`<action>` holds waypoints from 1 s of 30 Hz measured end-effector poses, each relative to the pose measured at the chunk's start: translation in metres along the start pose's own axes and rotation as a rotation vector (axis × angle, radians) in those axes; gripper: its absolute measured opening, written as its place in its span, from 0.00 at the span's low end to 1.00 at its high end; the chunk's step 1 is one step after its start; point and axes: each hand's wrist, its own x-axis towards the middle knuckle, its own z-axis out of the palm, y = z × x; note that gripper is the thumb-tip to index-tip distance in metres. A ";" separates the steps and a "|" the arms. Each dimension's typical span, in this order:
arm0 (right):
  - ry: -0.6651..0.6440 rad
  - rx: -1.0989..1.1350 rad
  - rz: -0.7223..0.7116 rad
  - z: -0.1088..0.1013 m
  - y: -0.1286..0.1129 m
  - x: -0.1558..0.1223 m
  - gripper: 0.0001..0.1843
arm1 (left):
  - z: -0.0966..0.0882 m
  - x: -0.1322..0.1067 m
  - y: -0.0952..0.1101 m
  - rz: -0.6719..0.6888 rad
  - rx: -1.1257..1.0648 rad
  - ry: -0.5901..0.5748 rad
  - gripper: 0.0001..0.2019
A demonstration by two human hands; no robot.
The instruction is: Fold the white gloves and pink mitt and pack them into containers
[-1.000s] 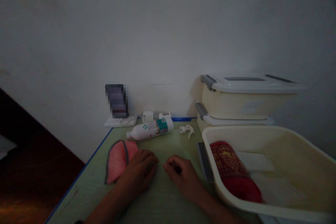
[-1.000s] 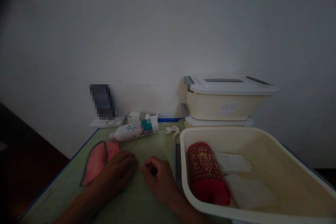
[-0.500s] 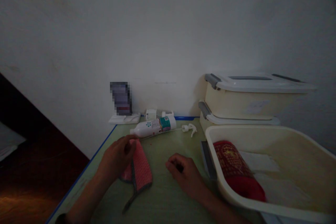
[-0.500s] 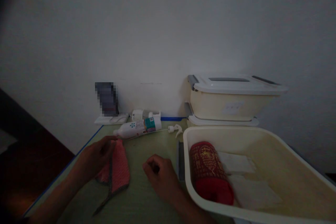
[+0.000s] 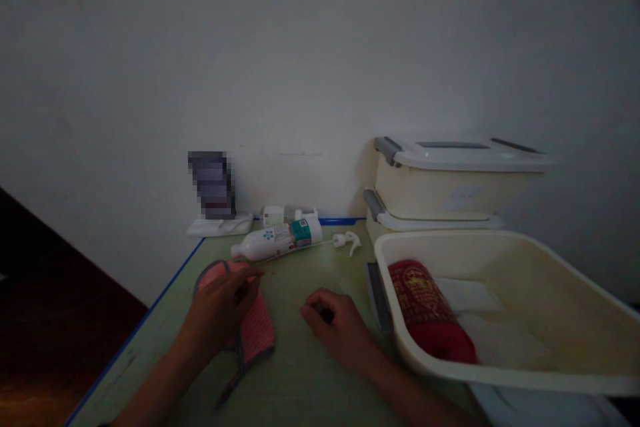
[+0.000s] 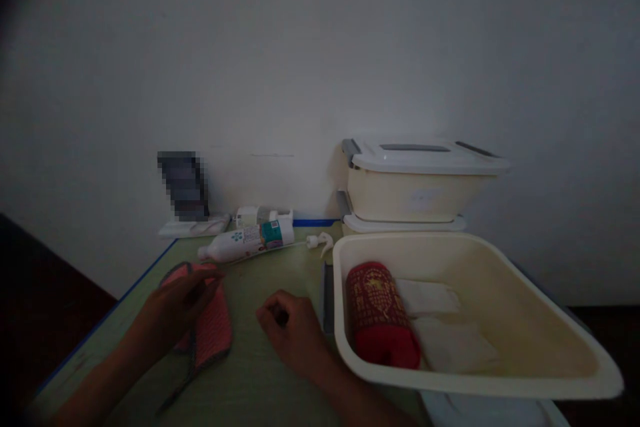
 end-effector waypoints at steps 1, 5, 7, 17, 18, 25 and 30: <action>0.004 -0.002 0.001 0.000 0.000 0.000 0.11 | 0.000 0.000 -0.001 0.001 -0.005 -0.001 0.13; 0.016 0.007 0.004 0.001 0.000 0.000 0.10 | 0.001 -0.001 -0.002 0.005 -0.009 -0.019 0.12; 0.020 0.003 0.004 0.001 -0.001 0.000 0.09 | 0.002 -0.002 -0.002 0.007 0.003 -0.031 0.11; 0.010 -0.015 -0.010 0.000 0.001 0.001 0.09 | 0.001 0.000 0.006 0.008 0.032 -0.074 0.10; 0.016 -0.026 -0.015 0.000 0.001 0.001 0.09 | 0.001 0.000 0.006 0.012 0.027 -0.067 0.10; 0.156 -0.302 -0.165 -0.005 -0.048 -0.026 0.13 | 0.005 0.000 0.019 0.136 -0.163 0.028 0.12; 0.161 -0.584 -0.302 -0.028 -0.104 -0.051 0.21 | 0.001 0.006 0.057 0.200 -0.309 0.038 0.10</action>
